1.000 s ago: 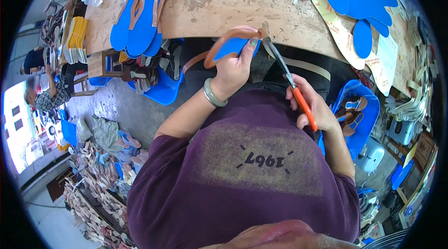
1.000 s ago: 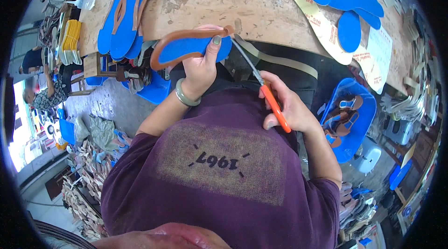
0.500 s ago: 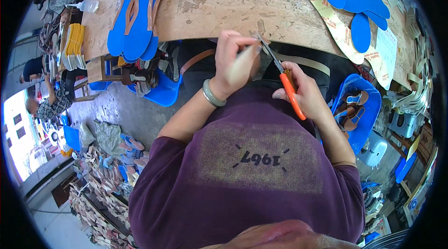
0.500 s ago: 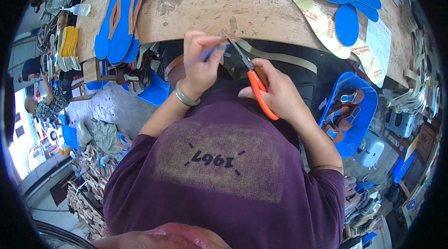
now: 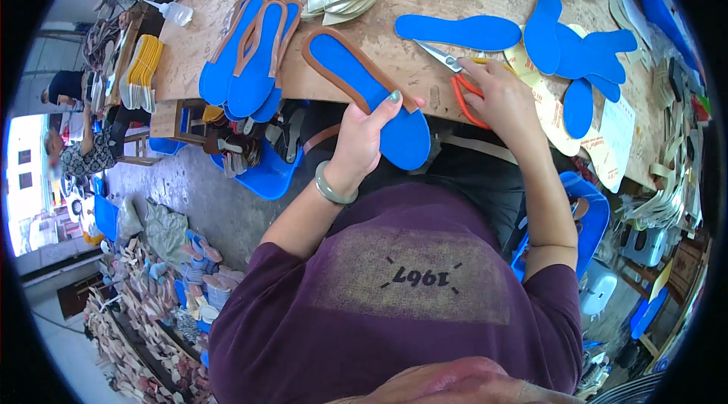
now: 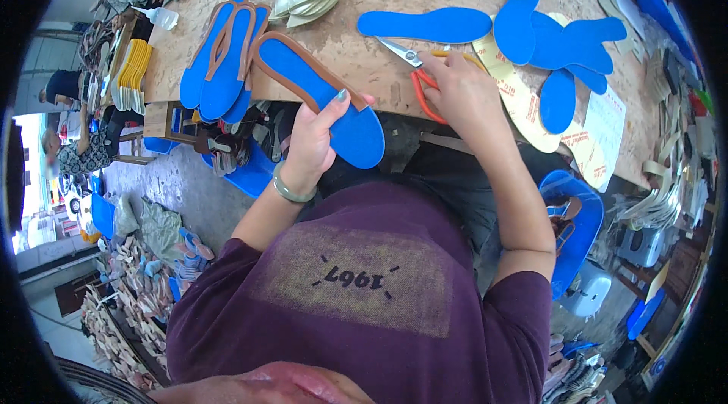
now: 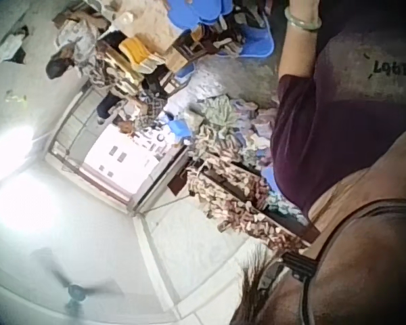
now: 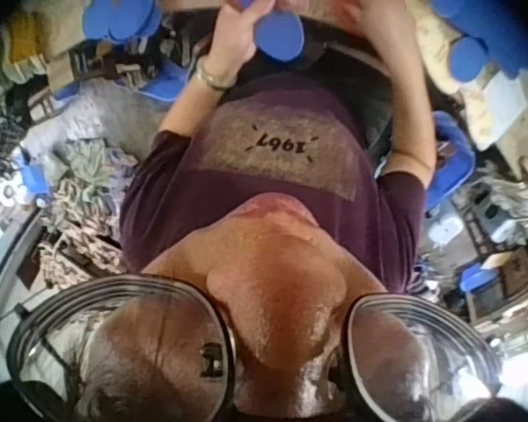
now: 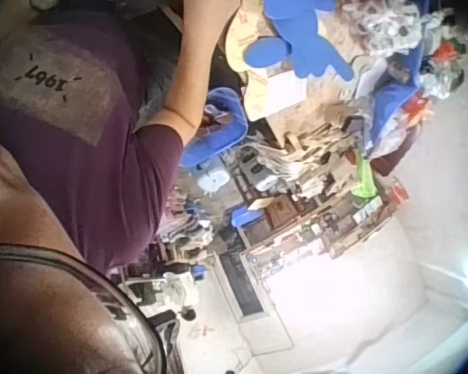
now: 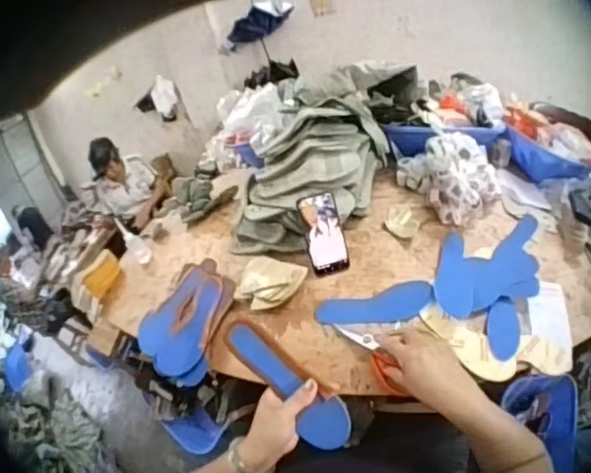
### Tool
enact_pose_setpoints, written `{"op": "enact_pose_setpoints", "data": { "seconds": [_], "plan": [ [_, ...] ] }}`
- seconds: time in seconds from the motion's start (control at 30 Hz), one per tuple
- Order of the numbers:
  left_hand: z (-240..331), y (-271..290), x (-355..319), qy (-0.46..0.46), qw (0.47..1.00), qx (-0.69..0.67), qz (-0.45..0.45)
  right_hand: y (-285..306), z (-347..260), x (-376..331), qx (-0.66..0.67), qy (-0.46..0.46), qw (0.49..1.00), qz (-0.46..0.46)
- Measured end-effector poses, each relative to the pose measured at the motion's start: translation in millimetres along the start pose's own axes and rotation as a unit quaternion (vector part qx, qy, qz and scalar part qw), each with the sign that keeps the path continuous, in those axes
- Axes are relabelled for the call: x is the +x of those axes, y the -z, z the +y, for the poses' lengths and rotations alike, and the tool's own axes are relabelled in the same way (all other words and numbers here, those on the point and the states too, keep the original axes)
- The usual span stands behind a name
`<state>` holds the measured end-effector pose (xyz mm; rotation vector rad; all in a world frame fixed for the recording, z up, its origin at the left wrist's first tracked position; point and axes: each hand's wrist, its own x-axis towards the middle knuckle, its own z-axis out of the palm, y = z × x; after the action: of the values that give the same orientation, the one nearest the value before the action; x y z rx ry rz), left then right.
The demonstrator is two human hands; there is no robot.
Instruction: The person assembles blue flip-flops by hand in a workshop. They pick up a blue sole, wrap a brown strap around the edges, and trim the excess strap with scissors. The process is repeated for multiple soles, with finished sandals stacked on the table.
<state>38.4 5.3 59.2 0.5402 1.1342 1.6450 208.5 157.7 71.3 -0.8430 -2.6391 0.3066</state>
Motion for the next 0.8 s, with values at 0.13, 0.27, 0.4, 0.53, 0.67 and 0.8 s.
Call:
{"op": "enact_pose_setpoints", "data": {
  "seconds": [0.13, 0.27, 0.4, 0.53, 0.67, 0.8],
  "plan": [
    [4.8, 3.0, -6.8, -0.035, 0.999, 0.026, 0.002, -10.0, -17.2, 11.2, 0.12, 0.08, 0.987, 0.071],
    [3.8, -3.9, -8.7, -0.04, 0.999, 0.001, 0.0, -22.9, -60.8, -4.2, 0.527, -0.07, 0.841, -0.105],
    [-4.3, -14.8, -8.3, -0.061, 0.997, -0.04, 0.011, -64.0, -79.0, -22.7, 0.576, -0.117, 0.808, 0.039],
    [-5.5, -12.2, -10.0, -0.066, 0.997, -0.03, 0.012, -65.4, -78.4, -25.2, 0.697, -0.145, 0.702, -0.03],
    [-16.7, 1.7, -9.0, -0.036, 0.999, 0.037, 0.008, -81.2, -74.2, -34.1, 0.722, -0.168, 0.668, -0.064],
    [-16.1, 11.2, -7.6, -0.011, 0.997, 0.078, 0.015, -91.9, -73.6, -34.9, 0.718, -0.182, 0.666, -0.085]
  ]
}}
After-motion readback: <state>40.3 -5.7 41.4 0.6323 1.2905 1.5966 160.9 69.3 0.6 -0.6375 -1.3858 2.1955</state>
